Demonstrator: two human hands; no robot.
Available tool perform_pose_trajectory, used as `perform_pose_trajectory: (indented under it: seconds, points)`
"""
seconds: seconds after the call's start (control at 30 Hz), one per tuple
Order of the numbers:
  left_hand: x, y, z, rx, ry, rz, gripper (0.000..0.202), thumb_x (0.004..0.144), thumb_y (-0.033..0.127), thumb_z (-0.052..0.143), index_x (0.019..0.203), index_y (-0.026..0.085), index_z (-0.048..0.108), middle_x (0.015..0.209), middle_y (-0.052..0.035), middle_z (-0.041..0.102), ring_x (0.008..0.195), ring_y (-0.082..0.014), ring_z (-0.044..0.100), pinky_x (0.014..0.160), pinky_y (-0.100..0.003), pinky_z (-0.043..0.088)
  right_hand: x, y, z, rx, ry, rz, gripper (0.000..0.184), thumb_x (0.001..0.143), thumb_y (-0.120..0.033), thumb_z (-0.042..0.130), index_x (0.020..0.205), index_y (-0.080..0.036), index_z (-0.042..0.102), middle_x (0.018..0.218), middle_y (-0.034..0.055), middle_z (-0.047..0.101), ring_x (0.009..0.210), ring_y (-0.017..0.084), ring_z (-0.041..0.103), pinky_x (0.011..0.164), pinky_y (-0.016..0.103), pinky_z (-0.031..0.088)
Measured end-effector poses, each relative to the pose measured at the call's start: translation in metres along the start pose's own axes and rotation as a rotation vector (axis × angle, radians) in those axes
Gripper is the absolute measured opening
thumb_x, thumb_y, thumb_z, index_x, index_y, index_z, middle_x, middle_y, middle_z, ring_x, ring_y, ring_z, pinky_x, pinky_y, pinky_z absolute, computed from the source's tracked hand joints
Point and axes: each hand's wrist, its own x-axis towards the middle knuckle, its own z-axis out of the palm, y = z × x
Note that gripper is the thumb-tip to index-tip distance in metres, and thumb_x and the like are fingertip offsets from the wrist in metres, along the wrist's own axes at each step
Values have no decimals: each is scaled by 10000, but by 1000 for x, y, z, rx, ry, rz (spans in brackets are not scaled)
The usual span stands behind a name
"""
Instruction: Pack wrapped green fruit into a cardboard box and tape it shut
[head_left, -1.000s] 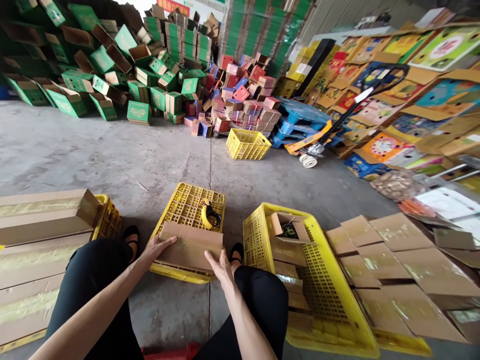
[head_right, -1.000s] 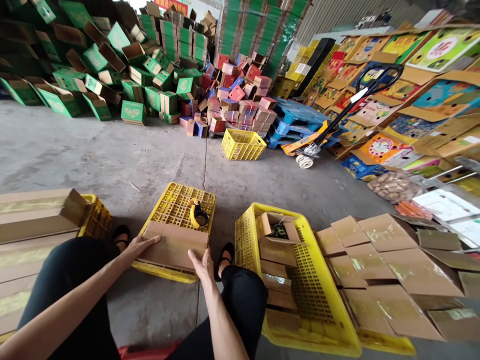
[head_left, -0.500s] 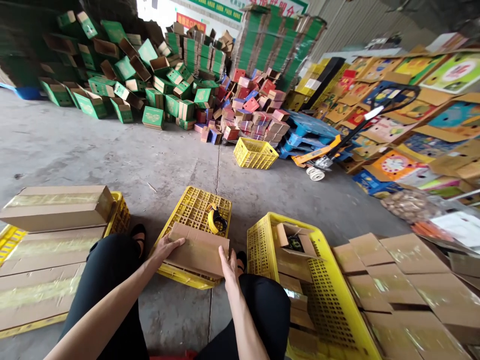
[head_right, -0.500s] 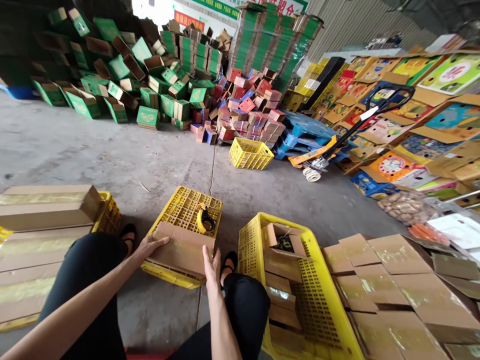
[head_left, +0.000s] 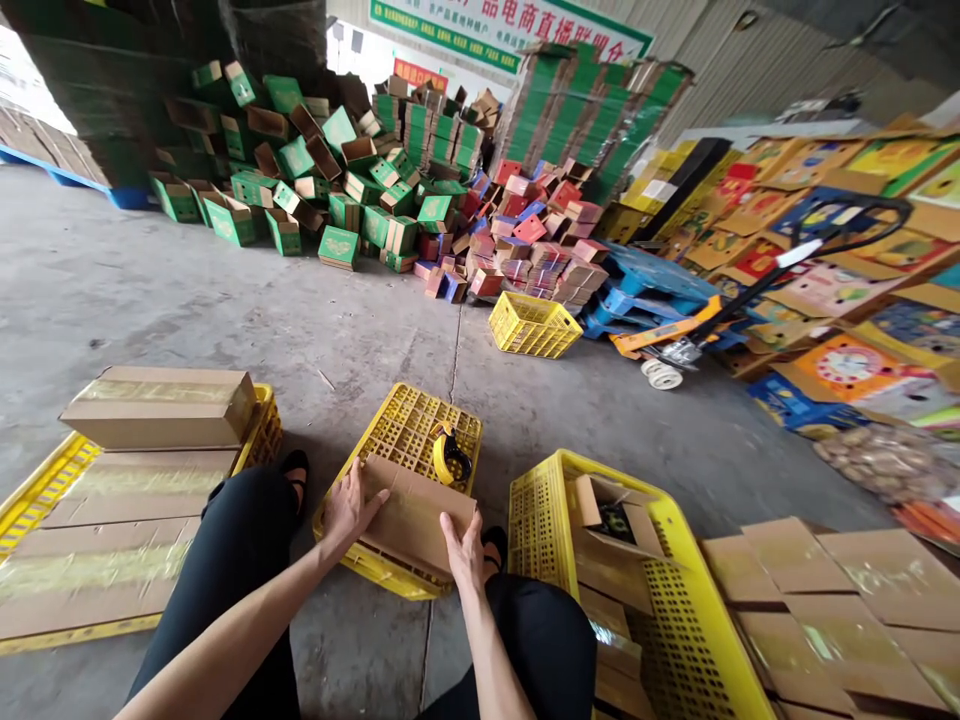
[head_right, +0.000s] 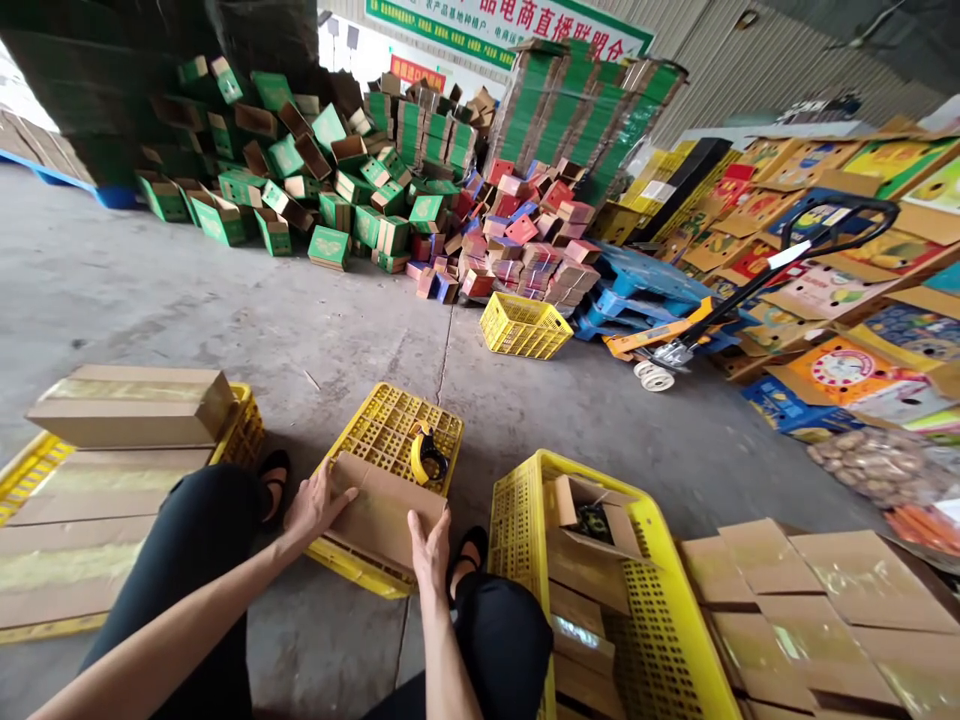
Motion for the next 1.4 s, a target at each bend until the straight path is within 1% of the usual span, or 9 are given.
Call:
perform_pose_trajectory:
  seconds: [0.1, 0.2, 0.3, 0.4, 0.53, 0.7, 0.93, 1.23, 1.4]
  points:
    - [-7, 0, 2, 114, -1, 165, 1076, 864, 584, 746, 1712, 136, 260, 1669, -254, 412, 1478, -437, 478, 1190, -484, 398, -2, 4, 5, -6, 7, -11, 1198, 785, -915, 592, 1558, -22, 388, 1607, 343, 473, 1505, 433, 488, 1254, 481, 394]
    - [-12, -2, 3, 201, -64, 264, 1200, 703, 616, 896, 1703, 252, 343, 1769, -217, 214, 1526, -520, 376, 1179, -523, 394, -3, 7, 9, -26, -1, -36, 1335, 774, -985, 500, 1596, 47, 300, 1655, 387, 361, 1556, 435, 413, 1286, 475, 336]
    - [-13, -4, 2, 264, -114, 290, 1165, 638, 615, 949, 1653, 320, 458, 1765, -195, 222, 1513, -559, 348, 1172, -559, 384, -6, 5, 9, -71, 15, -58, 1376, 808, -981, 444, 1633, 95, 210, 1705, 398, 232, 1603, 439, 319, 1310, 476, 281]
    - [-12, -4, 1, 305, -91, 292, 1068, 679, 634, 924, 1621, 353, 506, 1716, -191, 311, 1476, -537, 377, 1170, -585, 375, -10, -4, 5, -152, 29, -100, 1207, 897, -890, 448, 1678, 6, 236, 1758, 326, 158, 1619, 440, 279, 1294, 510, 311]
    - [-12, -2, 1, 333, -71, 285, 1065, 679, 648, 922, 1617, 356, 510, 1678, -190, 346, 1447, -513, 393, 1158, -578, 386, -19, -15, -5, -304, -61, -298, 881, 940, -656, 632, 1654, -181, 431, 1800, 188, 170, 1609, 447, 294, 1283, 571, 315]
    - [-13, -1, 1, 324, -82, 265, 1068, 681, 638, 923, 1623, 365, 499, 1685, -198, 327, 1432, -518, 398, 1142, -593, 384, -27, -20, -14, -399, -203, -267, 1051, 691, -468, 937, 1627, -271, 501, 1779, 160, 263, 1571, 555, 299, 1221, 659, 372]
    - [-12, 1, -3, 343, -147, 258, 1205, 593, 624, 958, 1651, 340, 456, 1707, -209, 303, 1486, -552, 332, 1156, -606, 359, -31, -39, -9, -554, -274, -188, 1210, 609, -414, 994, 1670, -324, 419, 1808, 171, 136, 1531, 610, 313, 1144, 701, 394]
    - [-19, 10, 1, 373, -168, 172, 1300, 528, 557, 996, 1668, 309, 422, 1737, -222, 215, 1483, -581, 322, 1148, -624, 363, -37, -44, -6, -502, -277, -168, 1182, 594, -363, 1014, 1642, -376, 468, 1814, 130, 140, 1530, 653, 272, 1126, 755, 376]
    - [-19, 3, 2, 345, -176, 219, 1291, 574, 597, 970, 1685, 287, 391, 1787, -225, 100, 1485, -598, 309, 1157, -642, 343, -35, -51, -6, -549, -295, -156, 1189, 618, -373, 1018, 1657, -382, 439, 1815, 139, 127, 1542, 652, 240, 1128, 759, 363]
